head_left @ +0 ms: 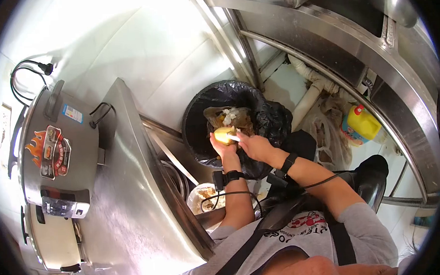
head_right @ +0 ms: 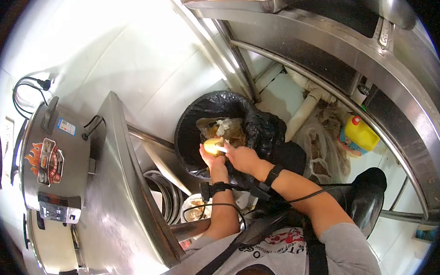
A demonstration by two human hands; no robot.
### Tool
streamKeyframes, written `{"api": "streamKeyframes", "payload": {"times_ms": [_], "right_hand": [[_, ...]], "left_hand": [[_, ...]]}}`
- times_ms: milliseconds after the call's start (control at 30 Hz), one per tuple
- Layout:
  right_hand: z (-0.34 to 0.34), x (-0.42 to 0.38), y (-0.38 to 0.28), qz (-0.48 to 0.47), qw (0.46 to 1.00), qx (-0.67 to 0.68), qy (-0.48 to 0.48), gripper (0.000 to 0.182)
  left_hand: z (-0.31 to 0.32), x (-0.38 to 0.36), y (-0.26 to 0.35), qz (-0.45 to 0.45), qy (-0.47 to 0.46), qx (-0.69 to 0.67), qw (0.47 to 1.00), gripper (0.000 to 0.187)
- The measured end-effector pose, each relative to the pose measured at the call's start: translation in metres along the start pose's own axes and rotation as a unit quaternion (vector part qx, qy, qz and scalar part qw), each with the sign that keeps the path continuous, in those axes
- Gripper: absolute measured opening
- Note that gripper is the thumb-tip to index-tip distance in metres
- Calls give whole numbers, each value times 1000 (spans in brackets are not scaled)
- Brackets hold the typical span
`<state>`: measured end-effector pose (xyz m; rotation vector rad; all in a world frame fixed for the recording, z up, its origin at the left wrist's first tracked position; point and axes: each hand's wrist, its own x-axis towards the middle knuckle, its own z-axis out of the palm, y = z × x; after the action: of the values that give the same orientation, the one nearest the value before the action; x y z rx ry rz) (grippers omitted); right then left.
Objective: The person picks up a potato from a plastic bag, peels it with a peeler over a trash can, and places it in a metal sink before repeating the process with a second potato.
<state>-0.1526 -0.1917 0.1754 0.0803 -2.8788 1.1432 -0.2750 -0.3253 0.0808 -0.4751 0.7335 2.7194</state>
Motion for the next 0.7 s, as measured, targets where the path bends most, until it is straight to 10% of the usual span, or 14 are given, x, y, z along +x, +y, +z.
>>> {"api": "streamKeyframes", "payload": {"times_ms": [100, 467, 700], "right_hand": [[20, -11, 4, 1, 996, -37, -79, 37], [16, 17, 18, 60, 991, 27, 116, 37], [13, -9, 7, 10, 1000, 6, -24, 35]], "left_hand": [[-12, 11, 3, 78, 135, 56, 986, 63], [18, -1, -3, 36, 121, 53, 991, 53], [3, 10, -7, 63, 172, 109, 977, 54]]}}
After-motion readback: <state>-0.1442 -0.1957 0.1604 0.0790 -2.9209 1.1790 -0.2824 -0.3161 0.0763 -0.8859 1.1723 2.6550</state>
